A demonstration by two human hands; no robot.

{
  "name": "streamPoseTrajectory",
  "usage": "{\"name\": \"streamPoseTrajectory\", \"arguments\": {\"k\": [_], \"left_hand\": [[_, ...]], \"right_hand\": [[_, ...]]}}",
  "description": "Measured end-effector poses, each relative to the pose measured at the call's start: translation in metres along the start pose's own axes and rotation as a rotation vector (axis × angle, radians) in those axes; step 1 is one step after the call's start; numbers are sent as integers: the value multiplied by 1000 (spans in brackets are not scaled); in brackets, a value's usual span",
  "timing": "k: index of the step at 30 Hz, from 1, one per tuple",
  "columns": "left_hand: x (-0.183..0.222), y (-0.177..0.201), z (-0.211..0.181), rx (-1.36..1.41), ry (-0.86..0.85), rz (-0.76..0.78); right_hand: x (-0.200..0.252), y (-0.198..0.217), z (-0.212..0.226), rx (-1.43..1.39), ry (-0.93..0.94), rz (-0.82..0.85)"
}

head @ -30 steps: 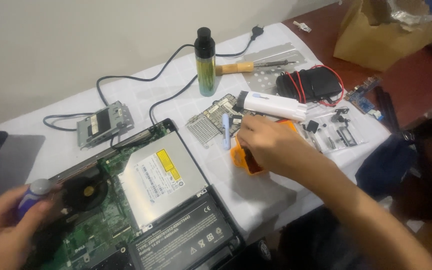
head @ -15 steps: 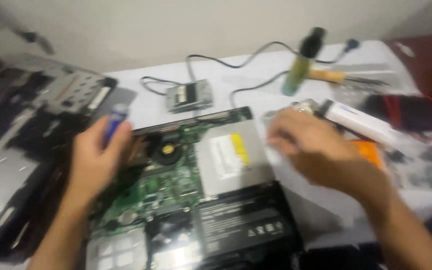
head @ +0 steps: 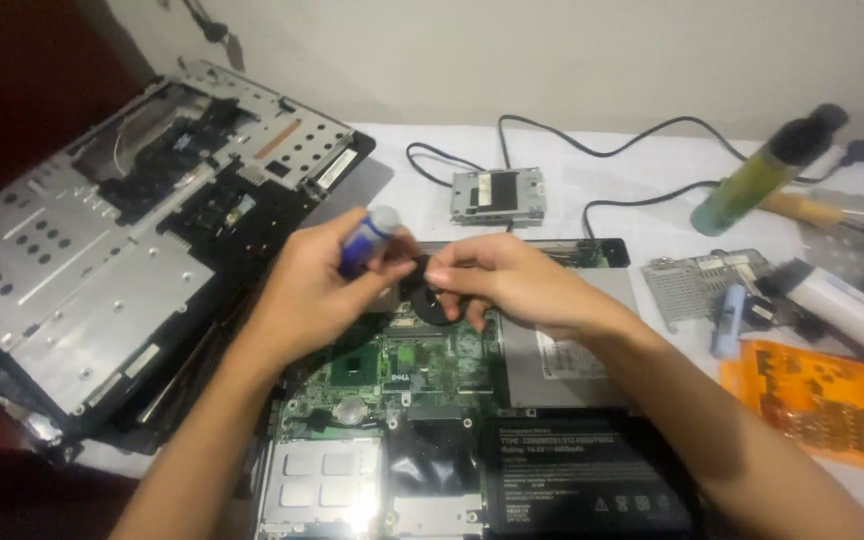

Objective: Disassembling a laptop and preparing to install or replace a storage drive by removing screws and repositioning the cooling fan.

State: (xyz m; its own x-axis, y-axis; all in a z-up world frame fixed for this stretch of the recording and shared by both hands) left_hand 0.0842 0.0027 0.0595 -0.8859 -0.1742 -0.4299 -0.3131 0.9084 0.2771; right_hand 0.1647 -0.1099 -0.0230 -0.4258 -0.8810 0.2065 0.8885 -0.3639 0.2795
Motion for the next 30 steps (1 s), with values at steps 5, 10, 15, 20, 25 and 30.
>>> {"name": "streamPoseTrajectory", "arguments": {"k": [5, 10, 15, 20, 25, 30], "left_hand": [[7, -8, 24, -69, -42, -18], [5, -9, 13, -41, -68, -33], [6, -7, -3, -56, -100, -72], [3, -10, -12, -12, -118, -114], [7, -8, 6, -70, -137, -132], [10, -7, 11, -125, -157, -179]], "right_hand": [[0, 2, -6, -37, 16, 25], [-1, 2, -11, -71, 23, 40], [1, 0, -6, -88, 31, 42], [-2, 2, -11, -134, 21, 18], [-1, 4, -6, -126, -4, -13], [-1, 7, -8, -138, -28, -72]]}}
Point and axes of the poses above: each hand's wrist, its own x-axis away from the middle knuckle, its own y-axis out of the back of the hand, z = x × y, the point moved 10 cm from there along -x, towards the middle knuckle, and after that the axes turned 13 degrees about x, right-handed, at the moved point
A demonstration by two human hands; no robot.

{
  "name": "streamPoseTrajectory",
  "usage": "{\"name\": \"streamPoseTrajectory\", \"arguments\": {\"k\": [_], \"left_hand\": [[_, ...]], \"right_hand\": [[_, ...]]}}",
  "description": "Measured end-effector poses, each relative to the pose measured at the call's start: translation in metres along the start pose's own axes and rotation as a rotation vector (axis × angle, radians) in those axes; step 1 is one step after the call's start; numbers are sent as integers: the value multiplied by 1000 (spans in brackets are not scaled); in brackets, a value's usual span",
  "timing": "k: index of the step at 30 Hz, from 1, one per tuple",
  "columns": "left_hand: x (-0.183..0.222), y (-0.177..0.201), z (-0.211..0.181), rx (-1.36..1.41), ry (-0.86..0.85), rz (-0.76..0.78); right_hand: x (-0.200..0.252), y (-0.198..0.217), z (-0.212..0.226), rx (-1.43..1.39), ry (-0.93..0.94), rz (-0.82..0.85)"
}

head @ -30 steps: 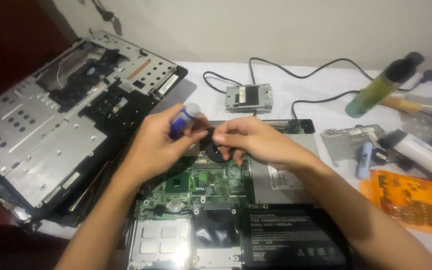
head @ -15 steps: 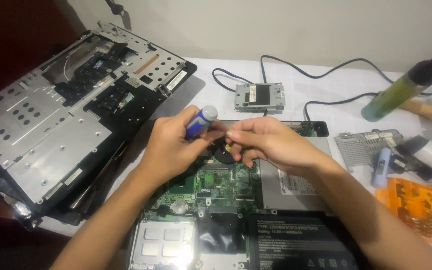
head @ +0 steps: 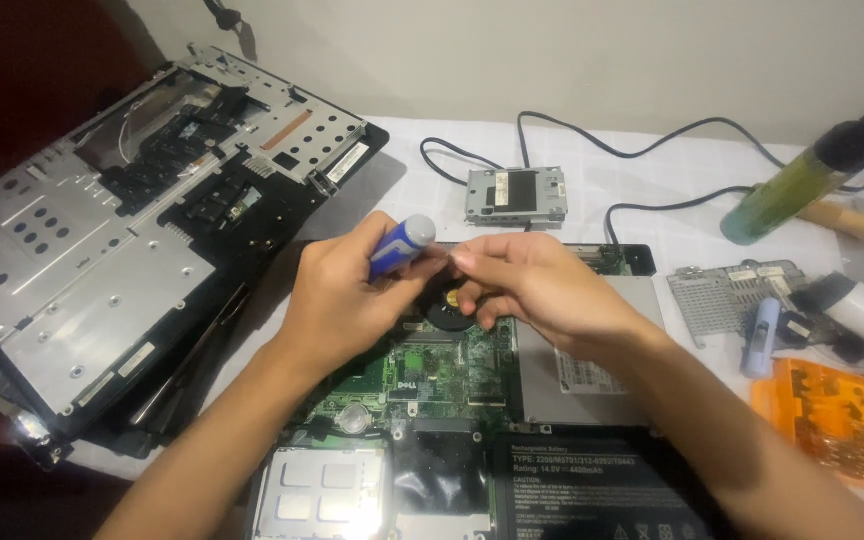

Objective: Disassembling a laptop and preparing to install or replace a storage drive by removing screws and repositioning the cooling fan.

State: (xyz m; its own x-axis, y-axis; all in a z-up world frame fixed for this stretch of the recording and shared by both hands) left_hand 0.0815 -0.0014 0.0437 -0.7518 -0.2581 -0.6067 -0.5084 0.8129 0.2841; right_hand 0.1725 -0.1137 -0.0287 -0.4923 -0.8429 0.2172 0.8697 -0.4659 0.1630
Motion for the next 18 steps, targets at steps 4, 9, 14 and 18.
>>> {"name": "streamPoseTrajectory", "arguments": {"k": [4, 9, 14, 18], "left_hand": [[0, 1, -2, -18, -41, 11], [-3, -1, -3, -76, -41, 51], [-1, -3, -4, -174, -32, 102], [0, -5, -2, -205, 10, 146]], "right_hand": [[2, -2, -1, 8, -32, -47], [1, -1, -4, 36, -46, -73], [6, -4, 10, 89, -61, -83], [5, -4, 12, 102, -37, -84]]}}
Point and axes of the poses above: each hand's wrist, its own x-axis away from the middle knuckle, its own y-axis out of the back of the hand, z = x × y, the point moved 10 cm from there along -x, towards the middle knuckle, and after that the axes turned 13 degrees about x, right-handed, at the moved point
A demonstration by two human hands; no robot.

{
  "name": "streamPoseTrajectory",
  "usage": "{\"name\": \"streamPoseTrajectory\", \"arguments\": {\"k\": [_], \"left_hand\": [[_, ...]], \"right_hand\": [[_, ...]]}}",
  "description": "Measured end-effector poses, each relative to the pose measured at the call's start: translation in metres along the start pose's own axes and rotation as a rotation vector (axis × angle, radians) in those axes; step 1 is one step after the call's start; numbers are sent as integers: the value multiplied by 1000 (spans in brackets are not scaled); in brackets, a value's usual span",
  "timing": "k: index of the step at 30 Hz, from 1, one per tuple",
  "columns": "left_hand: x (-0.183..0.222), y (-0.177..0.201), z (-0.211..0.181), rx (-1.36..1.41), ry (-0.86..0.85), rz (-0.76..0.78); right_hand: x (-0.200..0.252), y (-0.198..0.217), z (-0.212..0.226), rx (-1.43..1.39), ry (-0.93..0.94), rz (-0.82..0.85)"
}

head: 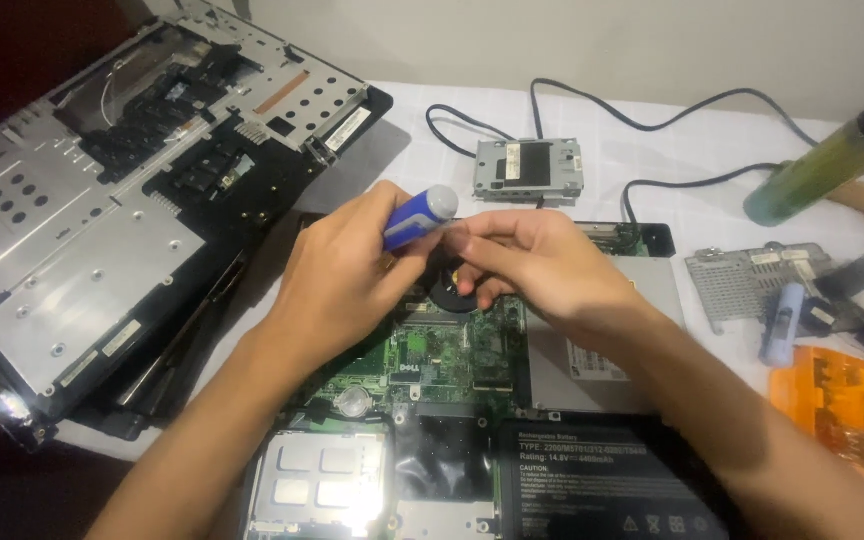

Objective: Disassembling a laptop and preparing to install or replace a storage drive by removing screws and repositioning the cooling fan.

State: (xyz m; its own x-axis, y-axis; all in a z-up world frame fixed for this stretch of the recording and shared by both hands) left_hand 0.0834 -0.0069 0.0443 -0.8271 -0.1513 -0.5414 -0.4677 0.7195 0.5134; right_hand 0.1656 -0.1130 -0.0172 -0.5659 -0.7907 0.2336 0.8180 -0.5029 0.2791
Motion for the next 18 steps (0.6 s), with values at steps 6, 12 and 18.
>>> {"name": "streamPoseTrajectory", "arguments": {"k": [6, 12, 18], "left_hand": [[1, -2, 11, 12, 98, 87], [7, -16, 18, -88, 94, 227], [12, -28, 16, -121, 0, 322]], "right_hand": [[1, -1, -1, -5, 4, 10], [9, 3, 18, 218, 265, -83], [33, 5, 56, 276, 522, -200]]}}
Point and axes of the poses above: each hand's wrist, its own x-axis away from the middle knuckle, its own y-axis out of the back of the hand, z = x × y, the point moved 10 cm from there along -x, towards the middle knuckle, and after that the axes turned 13 degrees about x, right-handed, at the moved point
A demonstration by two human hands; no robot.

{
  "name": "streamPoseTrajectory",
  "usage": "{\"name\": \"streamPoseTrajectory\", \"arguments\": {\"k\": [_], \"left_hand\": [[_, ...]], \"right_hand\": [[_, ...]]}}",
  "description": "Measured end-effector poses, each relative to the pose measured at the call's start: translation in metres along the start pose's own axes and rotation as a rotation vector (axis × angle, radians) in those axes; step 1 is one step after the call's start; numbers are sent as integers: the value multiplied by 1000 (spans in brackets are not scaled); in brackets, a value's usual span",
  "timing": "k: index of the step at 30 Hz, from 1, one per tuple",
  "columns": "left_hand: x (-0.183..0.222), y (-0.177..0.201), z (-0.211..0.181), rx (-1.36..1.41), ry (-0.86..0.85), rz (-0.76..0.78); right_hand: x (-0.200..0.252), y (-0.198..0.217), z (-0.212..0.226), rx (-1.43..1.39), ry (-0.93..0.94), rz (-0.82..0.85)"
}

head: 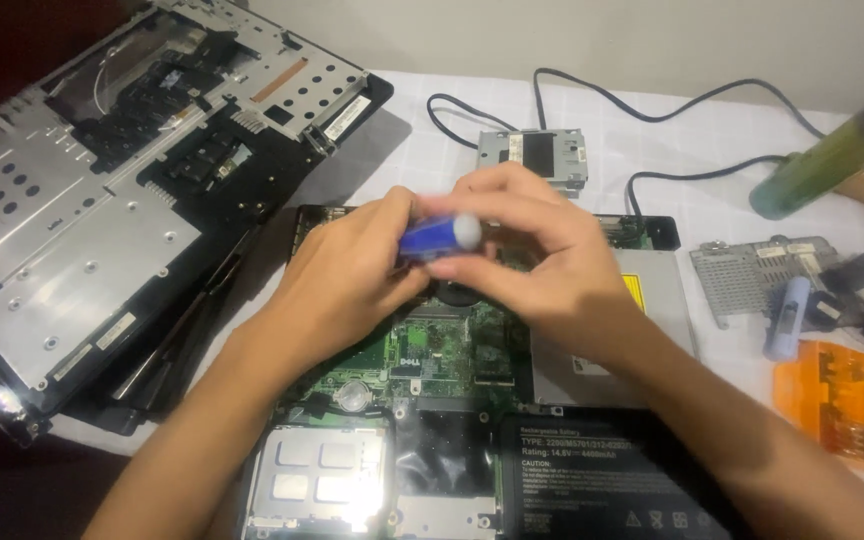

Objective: Disassembling a laptop and preparing to install or replace a storage drive by removing screws and repositioning the cooling fan.

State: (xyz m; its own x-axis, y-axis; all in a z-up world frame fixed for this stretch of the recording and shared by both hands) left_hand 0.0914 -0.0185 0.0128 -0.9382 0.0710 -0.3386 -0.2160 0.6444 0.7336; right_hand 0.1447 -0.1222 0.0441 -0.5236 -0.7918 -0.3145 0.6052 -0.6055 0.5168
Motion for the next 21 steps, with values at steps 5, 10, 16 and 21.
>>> {"name": "streamPoseTrajectory", "arguments": {"k": [5, 10, 16, 21], "left_hand": [[-3, 0, 0, 69, 124, 84], [1, 6, -6, 2, 43, 102], [8, -5, 9, -16, 241, 212], [9, -7, 10, -66, 250, 224]], "right_hand": [[-3, 22, -2, -134, 20, -121], [7, 79, -33, -464, -23, -516], [18, 89, -54, -414, -213, -697], [19, 88, -55, -413, -209, -700]]}}
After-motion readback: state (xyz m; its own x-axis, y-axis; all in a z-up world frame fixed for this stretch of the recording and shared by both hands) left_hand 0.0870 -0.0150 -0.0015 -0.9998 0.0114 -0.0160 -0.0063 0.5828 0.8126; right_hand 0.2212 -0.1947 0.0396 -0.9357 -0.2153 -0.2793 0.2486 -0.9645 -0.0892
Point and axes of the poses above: each hand's wrist, its own x-axis away from the middle knuckle, its own y-axis out of the back of the hand, z = x × y, the point moved 10 cm from there along -x, towards the middle knuckle, and after that the axes turned 13 degrees about x, right-handed, at the moved point
